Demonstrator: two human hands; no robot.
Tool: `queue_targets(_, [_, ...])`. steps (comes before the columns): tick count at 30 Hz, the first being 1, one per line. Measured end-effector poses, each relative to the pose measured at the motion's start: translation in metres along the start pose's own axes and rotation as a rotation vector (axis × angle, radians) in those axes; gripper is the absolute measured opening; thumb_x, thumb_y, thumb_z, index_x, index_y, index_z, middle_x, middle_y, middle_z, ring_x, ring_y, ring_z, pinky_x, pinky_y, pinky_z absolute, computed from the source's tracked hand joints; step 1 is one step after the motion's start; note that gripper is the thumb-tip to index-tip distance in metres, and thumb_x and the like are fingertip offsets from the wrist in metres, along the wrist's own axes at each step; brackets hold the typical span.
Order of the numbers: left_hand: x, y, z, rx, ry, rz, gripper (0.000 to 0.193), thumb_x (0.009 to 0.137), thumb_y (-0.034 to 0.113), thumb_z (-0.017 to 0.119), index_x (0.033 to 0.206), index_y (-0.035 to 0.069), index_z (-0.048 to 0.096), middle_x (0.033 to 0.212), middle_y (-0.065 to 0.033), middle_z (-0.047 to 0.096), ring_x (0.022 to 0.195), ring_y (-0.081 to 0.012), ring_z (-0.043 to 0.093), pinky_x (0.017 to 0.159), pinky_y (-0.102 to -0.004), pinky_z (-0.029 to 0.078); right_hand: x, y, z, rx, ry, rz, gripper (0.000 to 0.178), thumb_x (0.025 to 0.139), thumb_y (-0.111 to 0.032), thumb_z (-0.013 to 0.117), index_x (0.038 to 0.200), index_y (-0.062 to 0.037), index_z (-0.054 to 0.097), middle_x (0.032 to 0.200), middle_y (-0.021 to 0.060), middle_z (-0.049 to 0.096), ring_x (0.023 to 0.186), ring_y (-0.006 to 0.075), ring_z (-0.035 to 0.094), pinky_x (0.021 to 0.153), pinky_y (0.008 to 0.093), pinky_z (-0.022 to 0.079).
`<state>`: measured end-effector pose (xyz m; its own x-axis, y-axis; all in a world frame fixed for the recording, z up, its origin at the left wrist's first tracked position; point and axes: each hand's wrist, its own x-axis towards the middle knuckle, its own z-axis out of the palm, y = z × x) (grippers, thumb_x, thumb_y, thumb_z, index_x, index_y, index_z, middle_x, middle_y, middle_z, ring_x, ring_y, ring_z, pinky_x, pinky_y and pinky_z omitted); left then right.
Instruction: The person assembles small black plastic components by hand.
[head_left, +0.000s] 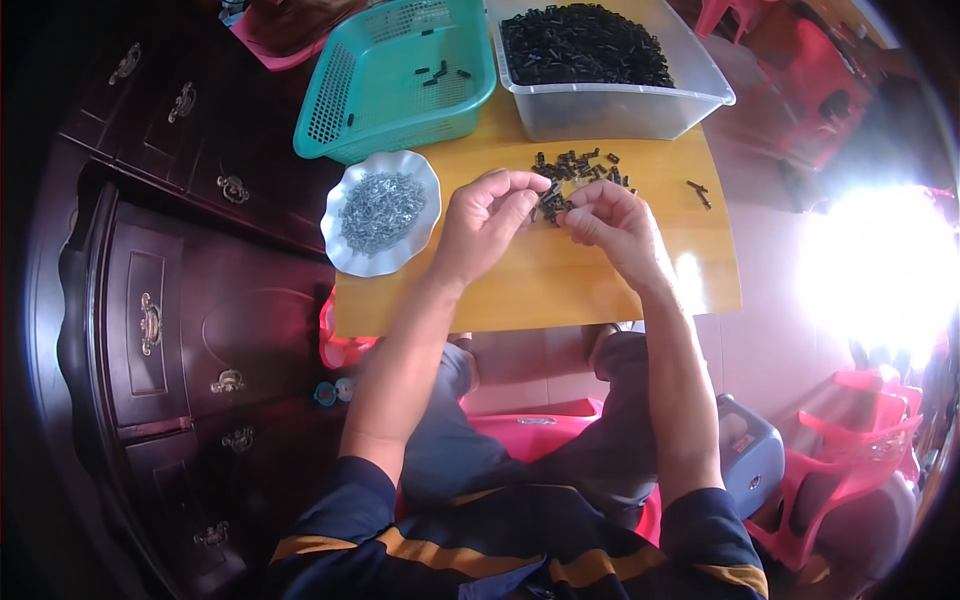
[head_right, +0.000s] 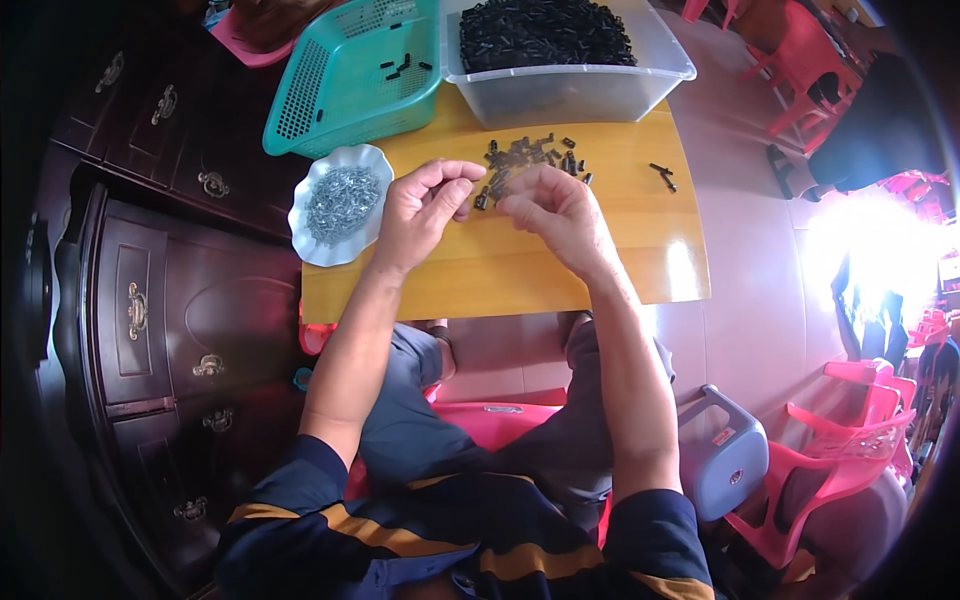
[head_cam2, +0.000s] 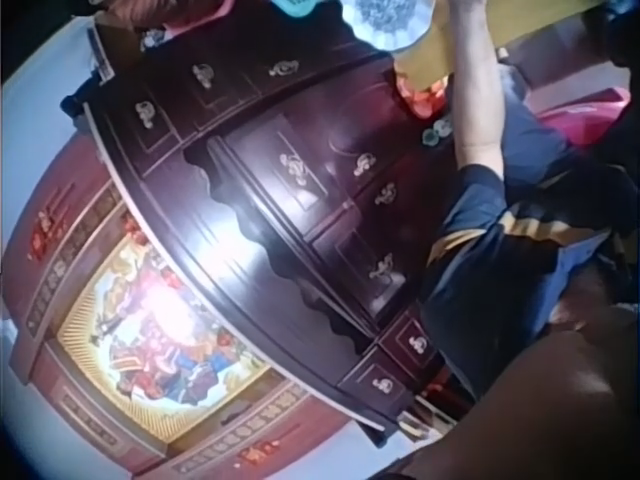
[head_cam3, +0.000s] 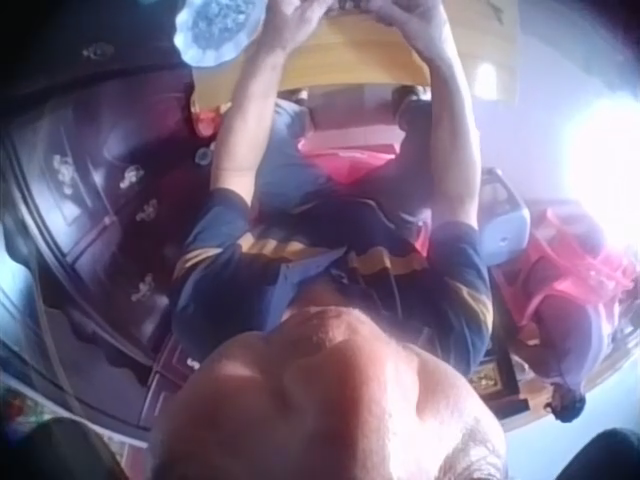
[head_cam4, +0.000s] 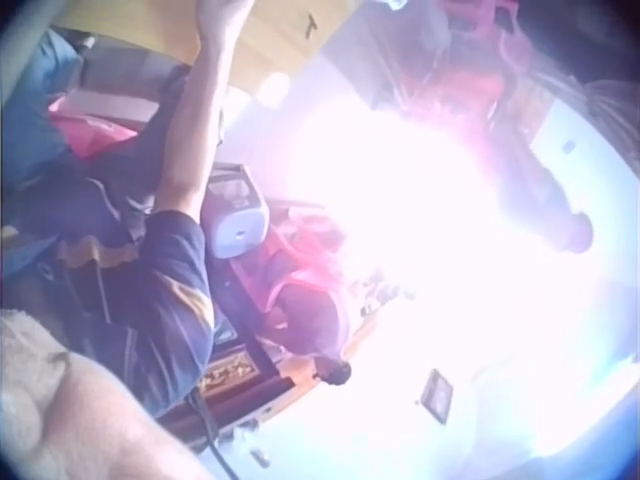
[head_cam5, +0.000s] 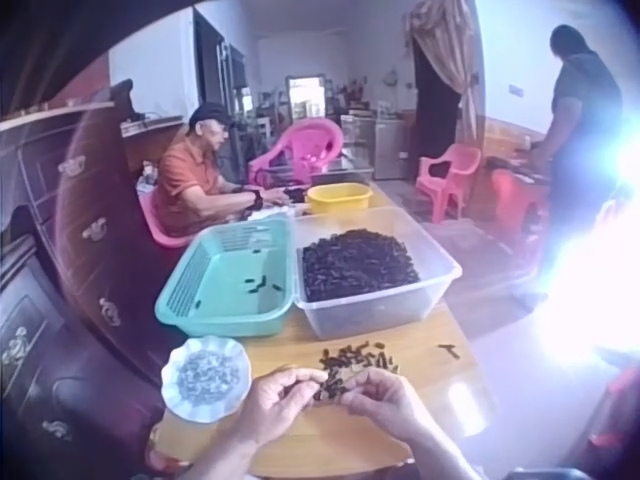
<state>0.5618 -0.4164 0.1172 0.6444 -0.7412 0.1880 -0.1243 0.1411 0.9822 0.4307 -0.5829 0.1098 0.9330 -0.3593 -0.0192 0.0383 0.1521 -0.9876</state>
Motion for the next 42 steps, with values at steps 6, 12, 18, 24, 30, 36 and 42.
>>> queue_targets(6, [-0.002, -0.003, -0.002, 0.110, 0.006, 0.112, 0.012, 0.096, 0.001, 0.064, 0.108, 0.002, 0.067, 0.087, 0.0031, 0.066, 0.075, -0.0024, 0.058, 0.068, -0.0198, 0.050, 0.002, 0.007, 0.003, -0.003, -0.023, -0.008, 0.015, 0.094, -0.008, 0.073, 0.106, -0.0011, 0.067, 0.090, 0.0018, 0.071, 0.079, 0.0077, 0.061, 0.074, 0.0239, 0.051])
queue_targets(12, [-0.004, -0.001, 0.001, 0.228, -0.004, 0.182, 0.011, 0.092, -0.002, 0.065, 0.102, 0.001, 0.067, 0.088, 0.0009, 0.068, 0.078, -0.0027, 0.062, 0.070, -0.0205, 0.052, 0.001, 0.006, 0.005, -0.017, -0.041, 0.010, 0.017, 0.093, -0.007, 0.073, 0.108, -0.0002, 0.070, 0.092, 0.0030, 0.072, 0.080, 0.0080, 0.062, 0.075, 0.0235, 0.052])
queue_targets(18, [-0.004, 0.002, 0.001, 0.260, -0.038, 0.179, 0.009, 0.090, -0.004, 0.066, 0.098, 0.000, 0.069, 0.089, -0.0014, 0.071, 0.076, -0.0042, 0.063, 0.069, -0.0215, 0.053, 0.001, 0.005, 0.005, -0.033, -0.052, 0.013, 0.016, 0.092, -0.008, 0.074, 0.106, 0.0001, 0.071, 0.091, 0.0032, 0.073, 0.079, 0.0079, 0.063, 0.074, 0.0240, 0.052])
queue_targets(24, [-0.003, 0.001, -0.002, 0.324, -0.037, 0.240, 0.009, 0.089, -0.005, 0.067, 0.096, -0.001, 0.071, 0.085, -0.0033, 0.072, 0.074, -0.0057, 0.065, 0.067, -0.0227, 0.055, -0.001, 0.007, 0.009, -0.029, -0.024, 0.058, 0.018, 0.091, -0.009, 0.075, 0.105, 0.0009, 0.070, 0.087, 0.0027, 0.073, 0.078, 0.0081, 0.066, 0.073, 0.0238, 0.053])
queue_targets(30, [-0.006, 0.000, -0.001, 0.329, -0.031, 0.134, 0.008, 0.091, -0.004, 0.067, 0.097, -0.001, 0.073, 0.084, -0.0005, 0.072, 0.074, -0.0035, 0.064, 0.065, -0.0206, 0.053, -0.003, 0.019, 0.019, -0.095, 0.059, 0.024, 0.014, 0.093, -0.008, 0.075, 0.103, -0.0009, 0.069, 0.091, 0.0043, 0.074, 0.084, 0.0086, 0.069, 0.075, 0.0237, 0.055])
queue_targets(36, [-0.003, 0.000, -0.007, 0.309, -0.046, 0.106, 0.009, 0.092, -0.003, 0.068, 0.099, -0.001, 0.073, 0.087, -0.0011, 0.073, 0.076, -0.0041, 0.065, 0.068, -0.0209, 0.053, -0.003, 0.018, 0.022, -0.057, 0.041, 0.004, 0.015, 0.094, -0.009, 0.074, 0.105, -0.0008, 0.068, 0.092, 0.0043, 0.074, 0.084, 0.0095, 0.069, 0.076, 0.0249, 0.055])
queue_targets(42, [-0.004, 0.011, 0.004, 0.263, -0.096, 0.186, 0.035, 0.087, -0.002, 0.070, 0.122, 0.003, 0.067, 0.091, -0.0096, 0.073, 0.082, -0.0171, 0.072, 0.076, -0.0305, 0.057, -0.002, 0.014, 0.013, 0.110, -0.015, 0.098, 0.014, 0.099, -0.018, 0.069, 0.107, -0.0053, 0.067, 0.096, 0.0030, 0.074, 0.086, 0.0106, 0.068, 0.080, 0.0274, 0.054])
